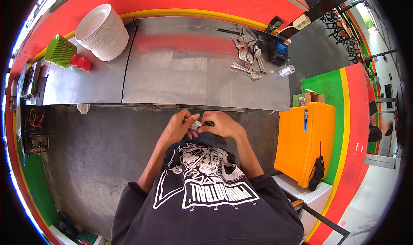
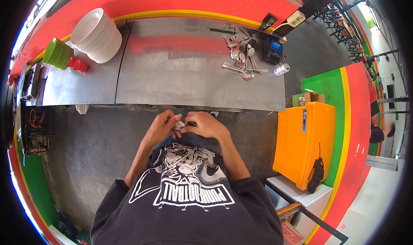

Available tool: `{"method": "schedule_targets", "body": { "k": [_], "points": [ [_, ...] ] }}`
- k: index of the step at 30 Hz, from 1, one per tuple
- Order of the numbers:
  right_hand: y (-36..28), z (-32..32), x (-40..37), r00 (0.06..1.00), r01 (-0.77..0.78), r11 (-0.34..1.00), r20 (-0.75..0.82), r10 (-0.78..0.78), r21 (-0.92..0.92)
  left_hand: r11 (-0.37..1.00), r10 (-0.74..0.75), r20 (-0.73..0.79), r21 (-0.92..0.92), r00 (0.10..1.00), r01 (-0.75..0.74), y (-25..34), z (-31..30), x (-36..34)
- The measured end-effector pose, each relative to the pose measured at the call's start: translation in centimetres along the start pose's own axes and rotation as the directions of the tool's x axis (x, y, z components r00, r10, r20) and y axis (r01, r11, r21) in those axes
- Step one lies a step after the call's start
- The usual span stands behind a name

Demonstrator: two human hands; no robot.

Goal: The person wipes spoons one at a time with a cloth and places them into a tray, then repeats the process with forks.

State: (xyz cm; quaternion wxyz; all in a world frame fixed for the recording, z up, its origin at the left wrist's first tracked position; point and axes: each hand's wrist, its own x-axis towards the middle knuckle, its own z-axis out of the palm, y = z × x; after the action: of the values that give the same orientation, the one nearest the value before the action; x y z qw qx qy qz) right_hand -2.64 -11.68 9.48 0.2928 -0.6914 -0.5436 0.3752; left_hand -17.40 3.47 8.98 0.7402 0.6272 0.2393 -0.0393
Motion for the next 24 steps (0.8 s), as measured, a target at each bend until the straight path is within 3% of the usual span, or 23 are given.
{"method": "schedule_targets", "body": {
  "k": [1,7,10,11,12,14,16,18,19,24],
  "points": [
    [0.4,0.0,-0.1,1.0,-0.013,0.999,-0.015,0.012,-0.046,0.996,-0.026,0.011,-0.08,1.0,0.027,-0.2,0.2,-0.1],
    [0.2,-0.3,-0.7,1.0,-0.001,0.999,-0.012,0.001,-0.039,0.997,-0.071,0.249,0.006,0.966,0.072,-0.1,0.0,-0.9],
    [0.3,-1.9,-0.5,0.935,-0.013,1.0,-0.353,0.014,0.005,0.988,-0.093,0.168,-0.109,0.981,0.112,-1.4,0.2,-0.7],
    [-0.1,-2.6,-0.7,0.858,-0.096,0.995,-0.508,0.083,0.0,0.978,-0.098,0.134,-0.171,0.986,0.121,-1.7,0.3,-0.6],
    [-0.3,-2.6,-0.6,0.747,-0.072,0.997,-0.66,0.08,0.039,0.97,-0.076,0.099,-0.225,0.992,0.097,-1.7,0.4,-0.6],
    [-0.8,-1.9,0.0,0.447,-0.009,0.995,-0.89,0.095,0.102,0.944,-0.041,0.03,-0.327,0.999,0.049,-1.9,0.8,-0.8],
    [-1.2,0.4,0.6,0.457,0.091,0.982,-0.883,0.105,0.165,0.94,-0.01,0.04,-0.34,0.999,0.023,-1.2,1.6,-0.9],
    [-2.4,1.8,1.3,0.497,0.12,0.987,-0.854,-0.155,-0.11,0.949,0.022,0.049,-0.316,0.999,-0.005,-1.0,2.3,-1.0],
    [-2.0,2.9,1.7,0.511,0.033,0.981,-0.84,-0.183,-0.193,0.959,0.039,0.054,-0.283,0.998,-0.022,-0.9,2.5,-1.1],
    [2.3,2.8,2.3,0.358,-0.047,0.982,-0.92,-0.156,-0.184,0.976,0.042,0.07,-0.214,0.997,-0.026,-0.5,1.6,-1.8]
  ]
}}
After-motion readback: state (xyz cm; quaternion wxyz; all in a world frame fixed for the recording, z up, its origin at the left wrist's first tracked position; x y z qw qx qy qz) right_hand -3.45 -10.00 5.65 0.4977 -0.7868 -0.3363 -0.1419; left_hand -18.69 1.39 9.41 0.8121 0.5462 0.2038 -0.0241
